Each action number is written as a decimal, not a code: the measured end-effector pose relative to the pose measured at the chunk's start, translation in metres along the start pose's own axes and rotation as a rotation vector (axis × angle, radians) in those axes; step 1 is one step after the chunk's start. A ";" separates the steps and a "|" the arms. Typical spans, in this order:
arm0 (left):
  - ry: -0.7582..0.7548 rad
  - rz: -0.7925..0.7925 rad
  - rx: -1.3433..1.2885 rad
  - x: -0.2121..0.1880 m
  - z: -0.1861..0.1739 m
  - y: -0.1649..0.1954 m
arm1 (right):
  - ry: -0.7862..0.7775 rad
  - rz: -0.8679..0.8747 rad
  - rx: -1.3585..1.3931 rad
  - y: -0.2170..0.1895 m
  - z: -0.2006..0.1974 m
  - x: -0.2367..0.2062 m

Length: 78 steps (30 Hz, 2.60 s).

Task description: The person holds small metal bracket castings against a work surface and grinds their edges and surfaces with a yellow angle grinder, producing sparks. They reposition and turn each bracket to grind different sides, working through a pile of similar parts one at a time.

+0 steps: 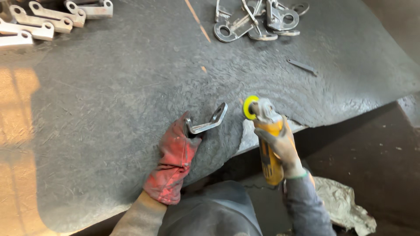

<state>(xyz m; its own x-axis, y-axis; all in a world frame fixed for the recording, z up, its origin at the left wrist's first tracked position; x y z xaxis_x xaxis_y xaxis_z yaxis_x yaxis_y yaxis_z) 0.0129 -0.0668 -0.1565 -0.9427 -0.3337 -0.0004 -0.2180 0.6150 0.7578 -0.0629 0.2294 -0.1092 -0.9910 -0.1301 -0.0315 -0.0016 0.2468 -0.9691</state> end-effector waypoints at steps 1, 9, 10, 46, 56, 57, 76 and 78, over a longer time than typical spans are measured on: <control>0.067 0.039 0.039 0.001 0.000 0.001 | -0.003 0.007 -0.101 -0.008 0.005 0.015; 0.008 -0.026 -0.086 0.000 0.003 -0.003 | -0.239 0.176 -0.169 -0.041 0.044 0.080; -0.007 -0.068 -0.080 0.000 0.004 -0.002 | -0.256 0.163 -0.186 -0.042 0.044 0.084; 0.051 -0.025 0.024 0.004 -0.009 0.018 | -0.412 -0.109 -0.353 -0.068 0.033 0.062; 0.078 0.012 0.057 0.002 -0.003 0.010 | -0.355 -0.130 -0.476 -0.079 0.033 0.049; 0.078 0.015 0.051 0.000 -0.005 0.011 | -0.328 -0.115 -0.538 -0.083 0.033 0.049; 0.078 -0.004 -0.058 -0.001 -0.003 0.008 | -0.404 -0.132 -0.581 -0.093 0.038 0.010; 0.079 0.004 -0.032 -0.001 0.000 0.009 | -0.379 -0.123 -0.752 -0.091 0.040 0.007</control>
<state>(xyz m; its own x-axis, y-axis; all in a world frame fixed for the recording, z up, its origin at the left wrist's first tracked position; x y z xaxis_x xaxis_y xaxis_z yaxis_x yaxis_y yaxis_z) 0.0121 -0.0613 -0.1495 -0.9204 -0.3872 0.0536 -0.2047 0.5942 0.7779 -0.0639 0.1676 -0.0310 -0.8664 -0.4774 -0.1468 -0.3274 0.7648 -0.5549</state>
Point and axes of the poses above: each hand's wrist, its own x-axis towards the middle knuckle, its own z-axis out of the palm, y = z × x, the point moved 2 cm from there along x, towards the middle knuckle
